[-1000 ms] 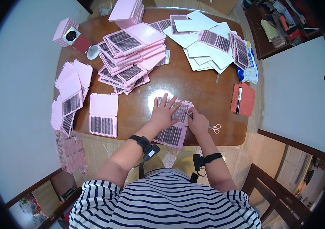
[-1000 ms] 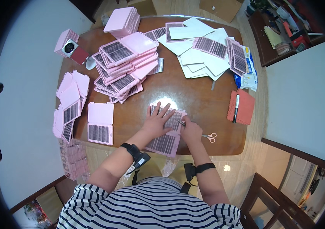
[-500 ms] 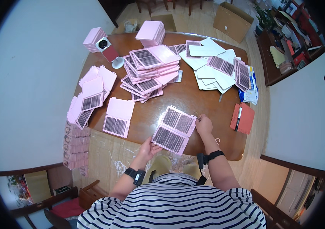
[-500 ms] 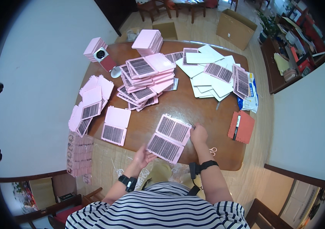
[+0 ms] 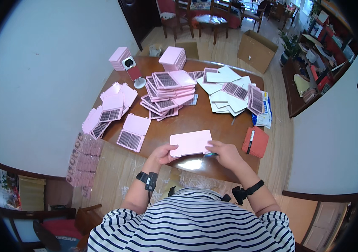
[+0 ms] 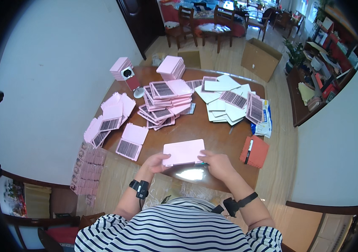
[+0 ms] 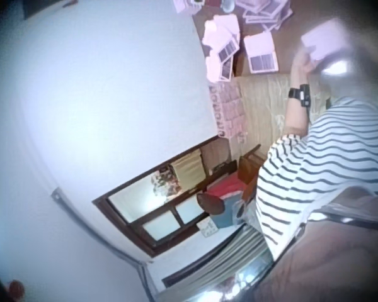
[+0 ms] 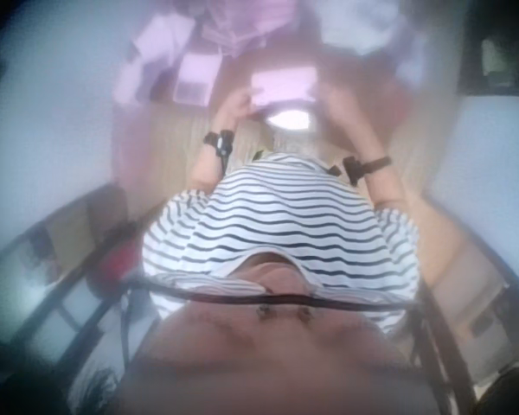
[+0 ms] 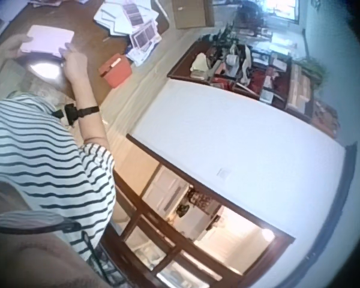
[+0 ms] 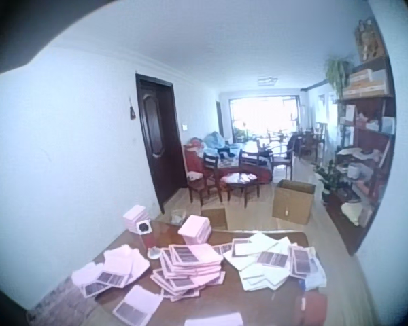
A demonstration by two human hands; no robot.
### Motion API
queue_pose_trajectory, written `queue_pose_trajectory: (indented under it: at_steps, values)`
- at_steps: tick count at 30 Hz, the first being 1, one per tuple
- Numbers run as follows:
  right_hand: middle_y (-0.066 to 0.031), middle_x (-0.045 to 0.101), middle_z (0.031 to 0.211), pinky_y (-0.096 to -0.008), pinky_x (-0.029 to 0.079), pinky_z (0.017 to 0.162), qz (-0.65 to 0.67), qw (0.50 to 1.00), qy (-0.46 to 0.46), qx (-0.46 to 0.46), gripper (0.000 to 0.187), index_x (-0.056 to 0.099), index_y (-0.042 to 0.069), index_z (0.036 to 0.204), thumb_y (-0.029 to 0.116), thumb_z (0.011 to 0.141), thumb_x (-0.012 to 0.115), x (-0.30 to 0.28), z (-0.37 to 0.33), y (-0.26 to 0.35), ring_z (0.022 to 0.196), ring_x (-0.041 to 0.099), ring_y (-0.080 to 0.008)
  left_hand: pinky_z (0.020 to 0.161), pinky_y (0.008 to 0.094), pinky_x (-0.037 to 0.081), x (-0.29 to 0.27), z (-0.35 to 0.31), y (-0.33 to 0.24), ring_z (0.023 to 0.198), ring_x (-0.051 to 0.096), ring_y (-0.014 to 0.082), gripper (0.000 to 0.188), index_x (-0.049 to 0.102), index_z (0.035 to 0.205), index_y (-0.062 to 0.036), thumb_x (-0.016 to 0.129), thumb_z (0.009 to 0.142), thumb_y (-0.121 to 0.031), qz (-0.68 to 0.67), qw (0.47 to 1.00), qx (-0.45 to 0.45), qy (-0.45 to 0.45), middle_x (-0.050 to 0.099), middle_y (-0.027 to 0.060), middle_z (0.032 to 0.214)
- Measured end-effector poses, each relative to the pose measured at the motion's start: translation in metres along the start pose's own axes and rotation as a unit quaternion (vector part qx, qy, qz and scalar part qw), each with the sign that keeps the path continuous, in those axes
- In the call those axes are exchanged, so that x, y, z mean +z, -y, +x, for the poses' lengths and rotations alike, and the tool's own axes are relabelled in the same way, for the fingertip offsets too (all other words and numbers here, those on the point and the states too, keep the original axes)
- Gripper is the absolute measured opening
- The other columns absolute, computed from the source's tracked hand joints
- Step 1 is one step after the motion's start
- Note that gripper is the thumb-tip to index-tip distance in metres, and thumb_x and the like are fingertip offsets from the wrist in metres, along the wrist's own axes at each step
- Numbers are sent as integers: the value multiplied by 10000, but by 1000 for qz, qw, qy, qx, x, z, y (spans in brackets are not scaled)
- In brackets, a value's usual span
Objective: The person assembles small pink card packages at a table. They pick up a pink card, place a white insert inside, fold the card closed, and stack the finished units. The person repeats this process with multiple cards, organizing the completed packages into neat piles.
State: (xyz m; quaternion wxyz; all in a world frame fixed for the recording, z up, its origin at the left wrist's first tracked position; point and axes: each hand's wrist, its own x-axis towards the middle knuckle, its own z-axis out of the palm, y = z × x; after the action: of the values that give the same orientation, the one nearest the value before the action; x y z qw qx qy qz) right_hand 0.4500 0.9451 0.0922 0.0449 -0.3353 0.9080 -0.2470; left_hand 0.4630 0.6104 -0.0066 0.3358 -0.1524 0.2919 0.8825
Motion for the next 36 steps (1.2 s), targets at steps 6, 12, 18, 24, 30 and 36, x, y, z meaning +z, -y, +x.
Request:
queue_pose_trajectory:
  at_steps: [6, 12, 18, 24, 30, 36]
  values:
    - [-133, 671, 1300, -304, 514, 931, 471, 865, -10, 173, 442, 645, 72, 1365, 208, 950, 714, 7, -5, -15, 1220, 600, -207, 929, 364, 602, 45, -1, 17, 1146, 663, 264, 459, 437, 1441, 62, 571, 1018, -54, 87, 991, 93, -26, 604, 180, 1335]
    - [-9, 714, 969, -235, 491, 764, 474, 859, -42, 190, 396, 702, 64, 1284, 122, 898, 766, 30, -7, -20, 840, 600, -72, 834, 298, 631, 60, -13, 34, 1114, 670, 253, 578, 345, 1586, -127, 526, 1043, -43, 124, 978, 119, -117, 554, 172, 1381]
    - [-16, 723, 942, -245, 502, 746, 422, 888, -60, 173, 259, 730, 22, 1171, 77, 918, 723, 67, 0, -24, 813, 615, -74, 906, 289, 619, 40, -29, 44, 1065, 694, 216, 537, 386, 1535, -9, 572, 1033, -54, 104, 991, 62, -52, 555, 167, 1377]
    - [-58, 753, 912, -243, 509, 736, 488, 855, -66, 162, 218, 708, -16, 1133, 123, 966, 686, 88, 6, -24, 813, 666, -92, 898, 317, 609, 22, -40, 40, 1034, 716, 226, 564, 360, 1535, 3, 585, 1022, -52, 340, 938, 35, -67, 666, 179, 1213]
    - [-77, 756, 921, -247, 519, 755, 471, 860, -56, 188, 218, 708, -19, 1131, 128, 973, 676, 90, 6, -20, 843, 686, -101, 917, 311, 590, 16, -37, 41, 1013, 723, 213, 514, 424, 1499, 4, 590, 1046, -175, 316, 943, 76, -64, 700, 172, 1191]
    - [-77, 756, 1013, -271, 529, 813, 406, 887, -63, 209, 270, 705, 6, 1216, 118, 972, 670, 99, 6, -26, 892, 678, -122, 956, 282, 537, 5, -19, 41, 1090, 663, 164, 520, 455, 1510, -52, 617, 1030, -174, 399, 907, 124, -55, 651, 136, 1288]
